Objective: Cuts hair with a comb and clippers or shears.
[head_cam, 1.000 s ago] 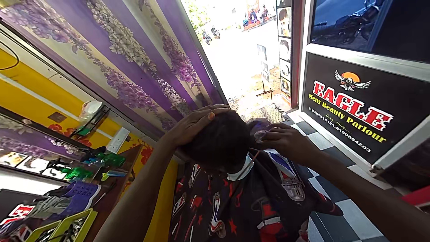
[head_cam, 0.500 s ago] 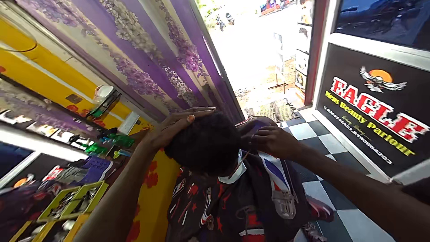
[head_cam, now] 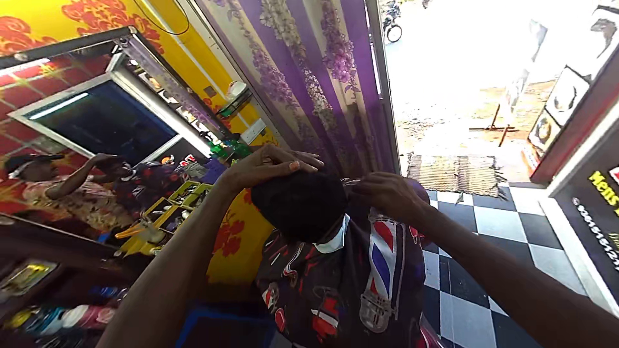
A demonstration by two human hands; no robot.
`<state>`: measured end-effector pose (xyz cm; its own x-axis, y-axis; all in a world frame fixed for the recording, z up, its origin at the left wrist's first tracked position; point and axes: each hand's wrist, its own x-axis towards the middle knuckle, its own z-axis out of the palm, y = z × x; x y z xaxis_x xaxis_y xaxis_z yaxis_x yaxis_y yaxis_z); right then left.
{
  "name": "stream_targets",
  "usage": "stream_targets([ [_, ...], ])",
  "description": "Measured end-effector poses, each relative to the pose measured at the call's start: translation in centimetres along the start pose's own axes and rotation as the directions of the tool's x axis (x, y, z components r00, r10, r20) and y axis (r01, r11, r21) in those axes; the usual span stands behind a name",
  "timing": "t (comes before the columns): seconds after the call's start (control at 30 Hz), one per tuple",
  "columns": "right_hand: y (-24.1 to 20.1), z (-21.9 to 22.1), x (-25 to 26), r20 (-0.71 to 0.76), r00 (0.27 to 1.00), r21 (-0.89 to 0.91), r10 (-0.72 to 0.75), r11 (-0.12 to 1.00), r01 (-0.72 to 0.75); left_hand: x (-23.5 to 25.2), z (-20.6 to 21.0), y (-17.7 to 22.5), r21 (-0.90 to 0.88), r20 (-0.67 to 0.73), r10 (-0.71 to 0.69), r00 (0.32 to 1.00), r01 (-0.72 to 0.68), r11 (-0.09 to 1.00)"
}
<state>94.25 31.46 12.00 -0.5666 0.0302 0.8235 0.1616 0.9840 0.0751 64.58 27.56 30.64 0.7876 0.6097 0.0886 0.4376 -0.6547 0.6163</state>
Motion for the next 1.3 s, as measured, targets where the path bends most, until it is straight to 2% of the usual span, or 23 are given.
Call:
stream_targets([
  [0.1, -0.1, 0.7, -2.7, 0.141, 0.990, -0.061, -0.005, 0.998, 0.014, 0.2, 0.2, -0.1, -0.023, -0.017, -0.024, 1.000, 0.023, 0.999],
  [0.2, -0.2, -1.7, -1.5, 0.254, 0.955, -0.031, -0.152, 0.986, 0.165, 0.6, 0.2, -0.4, -0.057, -0.025, -0.009, 1.000, 0.008, 0.998],
  [0.27, -0.3, -4.8, 1.8, 0.118, 0.984, 0.091, -0.133, 0.988, 0.123, 1.0, -0.1, -0.4, -0.085, -0.011, -0.011, 1.000, 0.010, 0.996],
  [0.33, 1.0, -7.0, 5.9, -0.033, 0.999, 0.238, 0.017, 0.971, -0.009, 1.3, -0.4, -0.4, -0.091, -0.028, -0.043, 0.999, 0.040, 0.995],
  [0.37, 2.3, -7.3, 7.6, -0.040, 0.998, 0.272, 0.052, 0.961, -0.039, 1.4, -0.5, 0.0, -0.081, -0.066, -0.076, 0.995, 0.071, 0.994],
  [0.4, 3.8, -7.0, 8.9, -0.024, 1.000, 0.290, 0.019, 0.957, -0.011, 1.4, -0.5, 0.6, -0.055, -0.124, -0.109, 0.986, 0.103, 0.993],
  [0.5, 6.7, -4.2, 8.6, 0.023, 0.972, 0.295, -0.233, 0.931, 0.216, 2.0, 0.4, 3.6, 0.136, -0.355, -0.156, 0.922, 0.216, 0.967],
  [0.53, 7.0, -3.1, 7.5, -0.014, 0.962, 0.293, -0.274, 0.919, 0.266, 2.7, 1.4, 5.1, 0.224, -0.425, -0.199, 0.883, 0.316, 0.922],
  [0.57, 7.3, -2.3, 6.4, -0.062, 0.953, 0.293, -0.295, 0.908, 0.300, 3.6, 2.8, 6.7, 0.321, -0.482, -0.274, 0.832, 0.459, 0.828],
  [0.63, 8.0, -1.1, 4.5, -0.139, 0.937, 0.286, -0.319, 0.893, 0.346, 6.1, 6.4, 8.8, 0.455, -0.570, -0.463, 0.679, 0.730, 0.510],
  [0.7, 8.6, -0.2, 3.7, -0.186, 0.921, 0.303, -0.341, 0.872, 0.384, 8.0, 8.8, 8.4, 0.464, -0.630, -0.590, 0.505, 0.854, 0.234],
  [0.73, 8.9, 0.2, 3.6, -0.206, 0.913, 0.313, -0.353, 0.860, 0.403, 8.3, 9.3, 7.8, 0.440, -0.657, -0.618, 0.431, 0.885, 0.149],
  [0.77, 9.1, 0.6, 3.6, -0.223, 0.905, 0.320, -0.364, 0.849, 0.420, 8.3, 9.6, 7.3, 0.424, -0.677, -0.623, 0.391, 0.900, 0.104],
  [0.83, 9.6, 1.4, 3.6, -0.244, 0.892, 0.338, -0.380, 0.829, 0.445, 8.0, 9.4, 7.1, 0.400, -0.687, -0.625, 0.370, 0.911, 0.100],
  [0.93, 10.3, 3.3, 3.6, -0.258, 0.878, 0.359, -0.402, 0.804, 0.474, 6.7, 9.0, 6.6, 0.397, -0.705, -0.570, 0.423, 0.900, 0.178],
  [1.0, 10.4, 5.1, 3.2, -0.217, 0.874, 0.358, -0.436, 0.797, 0.486, 5.6, 8.7, 6.3, 0.369, -0.707, -0.560, 0.432, 0.901, 0.229],
  [1.07, 10.7, 7.0, 3.1, -0.145, 0.859, 0.367, -0.490, 0.780, 0.507, 4.7, 8.1, 6.0, 0.317, -0.712, -0.572, 0.407, 0.913, 0.256],
  [1.13, 11.2, 7.4, 3.5, -0.090, 0.797, 0.433, -0.597, 0.698, 0.571, 4.2, 7.9, 5.7, 0.266, -0.715, -0.582, 0.387, 0.921, 0.286],
  [1.2, 12.3, 6.5, 5.6, -0.125, 0.723, 0.539, -0.679, 0.565, 0.624, 3.3, 7.7, 5.3, 0.246, -0.722, -0.569, 0.393, 0.915, 0.319],
  [1.23, 12.9, 6.0, 6.9, -0.165, 0.744, 0.592, -0.648, 0.538, 0.600, 2.6, 7.6, 5.0, 0.246, -0.723, -0.562, 0.402, 0.910, 0.335],
  [1.3, 14.1, 5.9, 10.3, -0.199, 0.869, 0.702, -0.453, 0.553, 0.450, 1.6, 7.2, 4.6, 0.231, -0.713, -0.568, 0.411, 0.902, 0.364],
])
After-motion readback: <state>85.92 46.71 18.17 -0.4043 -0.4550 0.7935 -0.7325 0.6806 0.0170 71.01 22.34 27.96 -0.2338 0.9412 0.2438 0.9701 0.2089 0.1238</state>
